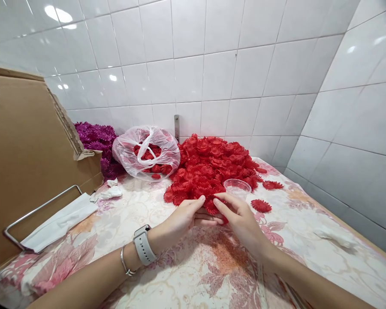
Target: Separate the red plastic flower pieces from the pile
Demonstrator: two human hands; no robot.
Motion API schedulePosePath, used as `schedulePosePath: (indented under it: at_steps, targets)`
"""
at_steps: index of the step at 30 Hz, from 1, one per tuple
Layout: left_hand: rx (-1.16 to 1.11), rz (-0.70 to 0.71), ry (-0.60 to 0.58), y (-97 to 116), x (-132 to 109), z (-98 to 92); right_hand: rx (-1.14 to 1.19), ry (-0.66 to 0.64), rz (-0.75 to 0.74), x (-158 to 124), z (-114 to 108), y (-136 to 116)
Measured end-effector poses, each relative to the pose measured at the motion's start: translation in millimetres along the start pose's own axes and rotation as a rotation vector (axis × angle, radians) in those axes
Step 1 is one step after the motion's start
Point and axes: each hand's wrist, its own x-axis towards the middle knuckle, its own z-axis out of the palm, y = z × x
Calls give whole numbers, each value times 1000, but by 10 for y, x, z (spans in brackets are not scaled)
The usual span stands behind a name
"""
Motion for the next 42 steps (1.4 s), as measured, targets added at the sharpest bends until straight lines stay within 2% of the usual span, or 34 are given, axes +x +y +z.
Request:
schedulePosePath:
  at_steps: [3,7,10,16,20,24,27,31,33,37,42]
  targets:
    - [65,33,-8,-2,-21,10,49,-73,26,-9,1,-40]
    - [265,66,-30,-14,-42,-2,72,-123,41,-36,13,-110]
    - [291,92,-27,-9,-41,-6,128,-121,61,-31,17,-105]
    - [298,152,-25,-7,-19,-17,286,-84,210,7,18,-33]
    - [393,170,65,-18,-10,-53,275,-52,179,11,25,-1]
    - [508,185,137,-16,-24,-61,298,-123,199,4,26,-12]
    - [640,273,206,-11,-39,-55,292,-138,175,-1,24,-24]
    - [812,413,291,-11,-48,-68,303,-32,187,-1,27,-21]
    - [871,465,307,-20,-58,-78,362,-22,213,1,33,-22]
    - [955,506,288,-62,-92,-93,369,-137,204,-4,47,-31]
    - [927,465,250,-114,-107,-103,273,-202,159,-75,72,-21]
